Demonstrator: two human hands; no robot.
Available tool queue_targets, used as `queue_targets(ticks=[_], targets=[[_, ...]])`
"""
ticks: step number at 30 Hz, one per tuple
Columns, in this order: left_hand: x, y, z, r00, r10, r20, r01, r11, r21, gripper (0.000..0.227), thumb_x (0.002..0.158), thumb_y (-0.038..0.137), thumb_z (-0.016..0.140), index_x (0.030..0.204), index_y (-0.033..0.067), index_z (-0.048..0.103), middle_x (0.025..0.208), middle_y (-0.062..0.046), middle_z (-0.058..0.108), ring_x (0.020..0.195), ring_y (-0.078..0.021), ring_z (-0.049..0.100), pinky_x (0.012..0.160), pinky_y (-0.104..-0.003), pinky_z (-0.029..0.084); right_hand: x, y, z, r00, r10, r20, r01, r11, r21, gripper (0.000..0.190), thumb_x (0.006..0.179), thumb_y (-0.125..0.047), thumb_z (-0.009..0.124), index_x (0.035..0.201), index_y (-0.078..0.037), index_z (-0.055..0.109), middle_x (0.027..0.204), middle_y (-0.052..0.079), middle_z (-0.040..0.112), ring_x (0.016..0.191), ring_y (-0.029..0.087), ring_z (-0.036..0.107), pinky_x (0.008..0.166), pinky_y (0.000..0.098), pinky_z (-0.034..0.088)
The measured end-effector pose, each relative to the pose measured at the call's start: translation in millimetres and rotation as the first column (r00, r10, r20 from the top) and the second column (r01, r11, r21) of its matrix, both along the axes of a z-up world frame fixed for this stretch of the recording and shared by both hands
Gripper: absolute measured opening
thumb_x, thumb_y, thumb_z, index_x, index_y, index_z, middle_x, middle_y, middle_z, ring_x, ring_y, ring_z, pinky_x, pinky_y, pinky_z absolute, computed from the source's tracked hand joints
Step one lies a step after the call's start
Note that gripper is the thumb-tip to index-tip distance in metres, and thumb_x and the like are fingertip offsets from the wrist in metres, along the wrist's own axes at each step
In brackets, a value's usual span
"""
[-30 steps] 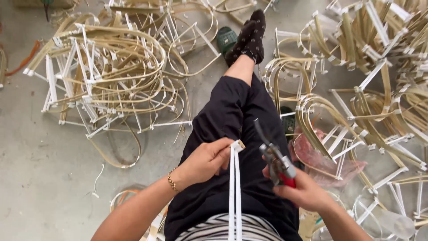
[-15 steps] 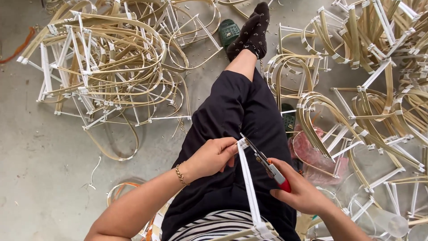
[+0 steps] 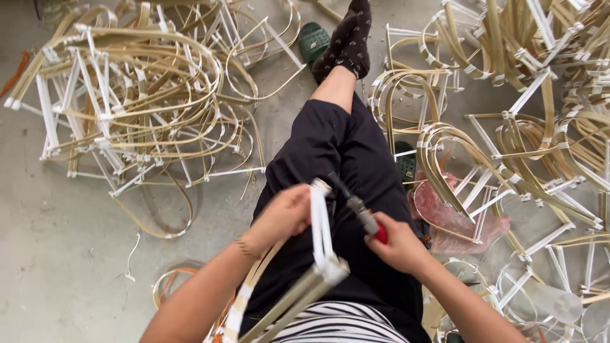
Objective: Trimming and assembling wooden/bamboo components for frames or furniture parts.
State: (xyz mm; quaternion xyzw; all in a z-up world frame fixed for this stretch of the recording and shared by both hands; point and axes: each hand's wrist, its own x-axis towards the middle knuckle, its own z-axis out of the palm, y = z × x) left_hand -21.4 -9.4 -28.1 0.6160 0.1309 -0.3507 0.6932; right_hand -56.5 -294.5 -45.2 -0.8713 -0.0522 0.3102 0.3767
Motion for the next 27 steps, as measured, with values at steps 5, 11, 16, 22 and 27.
queue_targets(ticks=[5, 11, 16, 22, 27], targets=[[65, 178, 17, 0.818, 0.483, 0.312, -0.483, 0.872, -0.084, 0.020, 0.113, 0.022, 0.048, 0.103, 0.0084, 0.059, 0.092, -0.008, 0.066, 0.082, -0.0204, 0.066, 0.079, -0.041, 0.059, -13, 27, 44, 0.944, 0.319, 0.086, -0.313, 0.947, -0.073, 0.077, 0.072, -0.025, 0.077, 0.142, -0.012, 0.048, 0.126, 0.017, 0.062, 0.120, 0.037, 0.057, 0.100, 0.0495, 0.043], [52, 273, 6, 0.451, 0.735, 0.507, -0.829, 0.555, -0.068, 0.035, 0.115, 0.020, 0.060, 0.146, 0.0074, 0.047, 0.134, -0.004, 0.054, 0.131, -0.0208, 0.054, 0.115, -0.052, 0.040, 0, 6, 17, 0.907, 0.198, 0.372, -0.291, 0.932, 0.215, 0.063, 0.081, -0.026, 0.080, 0.138, -0.009, 0.058, 0.141, 0.019, 0.057, 0.137, 0.037, 0.047, 0.112, 0.0491, 0.036], [51, 104, -23, 0.795, 0.294, 0.531, -0.538, 0.746, 0.393, 0.073, 0.097, 0.019, 0.065, 0.161, 0.0056, 0.032, 0.164, -0.010, 0.038, 0.151, -0.0224, 0.038, 0.120, -0.037, 0.033, 49, -56, -78, 0.941, -0.323, -0.104, 0.337, 0.856, 0.392, 0.043, 0.096, -0.022, 0.066, 0.137, -0.009, 0.061, 0.131, 0.010, 0.067, 0.122, 0.019, 0.064, 0.105, 0.0345, 0.050], [52, -27, -71, 0.576, -0.477, 0.664, -0.284, 0.644, 0.710, 0.070, 0.092, 0.031, 0.071, 0.151, 0.0036, 0.045, 0.155, -0.024, 0.041, 0.144, -0.0457, 0.034, 0.119, -0.056, 0.029, 75, -134, -189, 0.755, -0.629, -0.185, 0.655, 0.713, 0.251, 0.052, 0.096, -0.022, 0.063, 0.144, -0.008, 0.050, 0.133, 0.011, 0.062, 0.113, 0.023, 0.065, 0.094, 0.0383, 0.053], [53, -40, -84, 0.539, -0.791, 0.289, -0.327, 0.119, 0.937, 0.051, 0.091, 0.047, 0.064, 0.136, 0.0223, 0.063, 0.152, -0.006, 0.049, 0.147, -0.0338, 0.034, 0.109, -0.072, 0.027, 35, -209, -315, 0.719, -0.564, 0.406, 0.680, 0.693, -0.241, 0.050, 0.095, -0.023, 0.074, 0.135, 0.003, 0.061, 0.121, 0.028, 0.066, 0.111, 0.042, 0.063, 0.096, 0.0456, 0.050]])
